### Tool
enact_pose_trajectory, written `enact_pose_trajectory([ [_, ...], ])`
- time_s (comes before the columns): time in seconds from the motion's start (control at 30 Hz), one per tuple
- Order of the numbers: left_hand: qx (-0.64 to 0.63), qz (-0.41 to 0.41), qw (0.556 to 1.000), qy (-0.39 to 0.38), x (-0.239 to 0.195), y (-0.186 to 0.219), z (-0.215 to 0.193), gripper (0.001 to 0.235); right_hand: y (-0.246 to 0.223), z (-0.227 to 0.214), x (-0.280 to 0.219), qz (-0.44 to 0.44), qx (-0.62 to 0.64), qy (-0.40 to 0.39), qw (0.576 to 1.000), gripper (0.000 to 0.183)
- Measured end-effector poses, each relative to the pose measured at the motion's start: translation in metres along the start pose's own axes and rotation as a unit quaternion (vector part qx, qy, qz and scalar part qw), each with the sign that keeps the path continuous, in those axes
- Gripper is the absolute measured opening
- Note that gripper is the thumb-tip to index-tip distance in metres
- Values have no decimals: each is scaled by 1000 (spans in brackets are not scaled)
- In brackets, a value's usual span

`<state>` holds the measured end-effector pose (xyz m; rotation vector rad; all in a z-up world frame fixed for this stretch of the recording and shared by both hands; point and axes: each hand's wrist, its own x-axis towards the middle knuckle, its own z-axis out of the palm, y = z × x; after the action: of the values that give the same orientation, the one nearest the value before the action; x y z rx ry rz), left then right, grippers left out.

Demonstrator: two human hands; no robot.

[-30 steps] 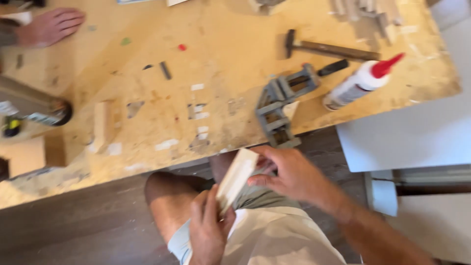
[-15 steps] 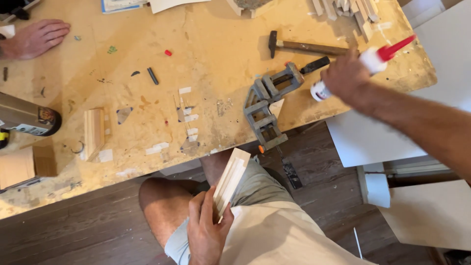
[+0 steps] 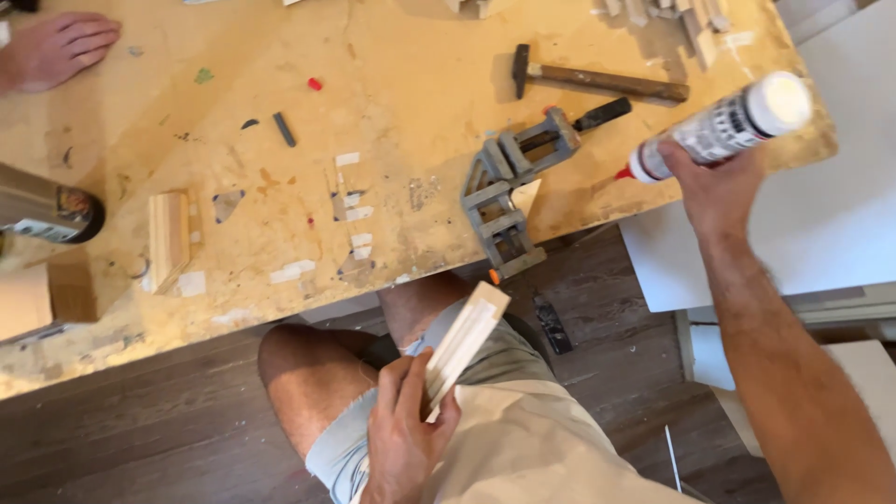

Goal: Gluing and clamping wooden strips together at a workbench to form a frame.

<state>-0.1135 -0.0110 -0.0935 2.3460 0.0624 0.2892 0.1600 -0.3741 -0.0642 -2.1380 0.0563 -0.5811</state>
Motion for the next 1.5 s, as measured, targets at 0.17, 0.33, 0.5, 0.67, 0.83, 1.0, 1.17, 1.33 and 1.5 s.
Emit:
enact_pose_trajectory([
  [0.17,-10,24,1000,8,7,12,-2,52,-23,-19,-5,-97,25,51,994,45],
  [0.33,-22,37,999,4,14,20,1,54,13,-12,-9,-15,-48,-77,996,41],
  [0.5,-14,70,997,14,15,22,0,56,27,-26,18,-69,314,-132,938,38],
  [0.67,-6,80,997,19,15,27,-6,55,-55,-51,-8,-53,320,-244,914,67],
  [0.83,10,76,997,26,11,31,-14,54,-150,-45,-47,-82,226,-283,929,76],
  [1.0,-2,79,996,28,9,34,-19,54,-132,-44,-40,-61,214,-296,929,75],
  [1.17,-2,81,996,28,9,35,-23,54,-102,-51,-29,-124,183,-296,929,66],
  [1.33,4,77,997,27,9,34,-22,55,-37,-60,12,-208,189,-404,870,65],
  [1.5,3,80,996,38,11,36,-22,52,-30,-66,36,-107,115,-402,902,72],
])
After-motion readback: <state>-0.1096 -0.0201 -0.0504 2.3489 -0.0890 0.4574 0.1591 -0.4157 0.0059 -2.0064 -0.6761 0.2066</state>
